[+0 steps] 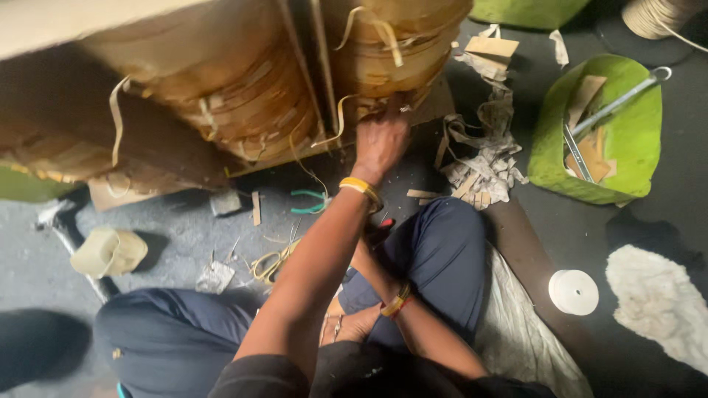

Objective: The person sits on the floor and uses pliers and a metal rod to manipulate and secure wires on large cylindrical electrical coils. They repeatedly pull, twist, and insert wires into the coil structure.

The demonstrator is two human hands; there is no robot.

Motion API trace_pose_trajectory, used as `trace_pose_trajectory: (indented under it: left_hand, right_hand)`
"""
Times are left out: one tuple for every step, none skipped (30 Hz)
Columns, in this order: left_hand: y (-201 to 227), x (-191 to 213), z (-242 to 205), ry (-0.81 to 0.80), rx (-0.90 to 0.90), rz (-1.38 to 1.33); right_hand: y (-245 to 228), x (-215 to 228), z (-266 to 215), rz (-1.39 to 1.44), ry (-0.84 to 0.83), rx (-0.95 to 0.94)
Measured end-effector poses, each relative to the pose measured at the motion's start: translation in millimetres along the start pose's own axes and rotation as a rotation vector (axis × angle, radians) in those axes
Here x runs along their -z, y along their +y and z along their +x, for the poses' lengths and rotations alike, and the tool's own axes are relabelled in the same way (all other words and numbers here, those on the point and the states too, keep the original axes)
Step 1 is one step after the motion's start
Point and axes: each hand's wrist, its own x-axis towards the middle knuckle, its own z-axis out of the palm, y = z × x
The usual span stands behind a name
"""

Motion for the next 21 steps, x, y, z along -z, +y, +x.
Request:
trace_pose_trajectory:
  left_hand:
    - [6.0, 6.9, -0.1, -0.069, 0.006, 0.02]
    - [8.8, 18.7, 2.4, -0.133, 0.018, 0.049]
    - [9.0, 35.8, 3.1, -0.197, 0.032, 0.076]
    - [3.9, 60.2, -3.7, -0.225, 0.004, 0.028]
    - [-3.1, 89.6, -16.4, -0.229, -0.065, -0.077]
    - [-4.5, 122.6, -44.0, -0.215, -0.12, -0.192]
    - [-6.6, 159.7, -75.0, -0.196, -0.126, -0.26]
    - [-13.9, 200.0, -102.6, -0.177, -0.12, -0.283]
    - [-19.7, 242.2, -135.2, -0.185, -0.06, -0.255]
    - [-25.6, 276.2, -161.6, -0.208, 0.094, -0.099]
    - [-35.5, 305.6, -187.8, -0.275, 0.264, -0.031]
    - [-41.3, 335.3, -220.0, -0.319, 0.3, 0.085]
    - [-42.2, 351.5, -247.2, -0.586, 0.519, 0.167]
    - [-36.3, 362.3, -275.0, -0.669, 0.612, 0.176]
    - [-27.7, 367.4, -299.9, -0.751, 0.704, 0.184]
    - [-16.3, 364.8, -320.7, -0.644, 0.682, 0.139]
    - [-4.4, 358.5, -338.1, -0.536, 0.661, 0.097]
    - [5.5, 350.3, -352.9, -0.423, 0.639, 0.054]
    - [15.8, 344.0, -365.3, -0.406, 0.717, -0.053]
    - [22.6, 336.2, -371.1, -0.379, 0.787, -0.159]
    - [25.7, 330.8, -373.9, -0.352, 0.855, -0.266]
  right_hand:
    - [0.2, 0.6, -6.8, -0.074, -0.072, 0.061]
    - [-3.0, 2.7, -8.6, -0.142, -0.154, 0.13]
    - [-10.4, 8.5, -8.7, -0.209, -0.235, 0.2]
    - [-22.0, 7.4, -9.0, -0.263, -0.33, 0.273]
    - [-34.6, 11.9, -5.6, -0.449, -0.323, 0.181]
    - [-48.7, 22.2, -13.4, -0.637, -0.327, 0.073]
    - [-63.4, 30.6, -16.7, -0.505, -0.308, 0.162]
    - [-79.2, 35.5, -8.4, -0.369, -0.265, 0.261]
    - [-96.0, 38.1, -3.6, -0.562, -0.23, 0.121]
    - [-112.6, 41.3, 4.6, -0.762, -0.179, -0.017]
    - [-128.4, 42.2, 14.1, -0.841, -0.195, -0.018]
    - [-143.7, 45.1, 17.5, -0.93, -0.213, -0.034]
    - [-156.9, 44.5, 21.3, -1.018, -0.231, -0.048]
    - [-168.3, 42.4, 26.8, -1.026, -0.291, 0.004]
    - [-177.5, 38.7, 32.4, -1.032, -0.35, 0.056]
    - [-185.3, 33.6, 32.3, -1.04, -0.416, 0.098]
    - [-189.8, 25.1, 32.2, -0.98, -0.438, 0.158]
    - [-191.8, 18.3, 32.1, -0.923, -0.456, 0.219]
    - [-192.7, 12.4, 28.2, -0.865, -0.474, 0.278]
    - [-193.5, 6.6, 24.9, -0.927, -0.406, 0.42]
    - [-193.5, 0.2, 19.3, -0.985, -0.338, 0.564]
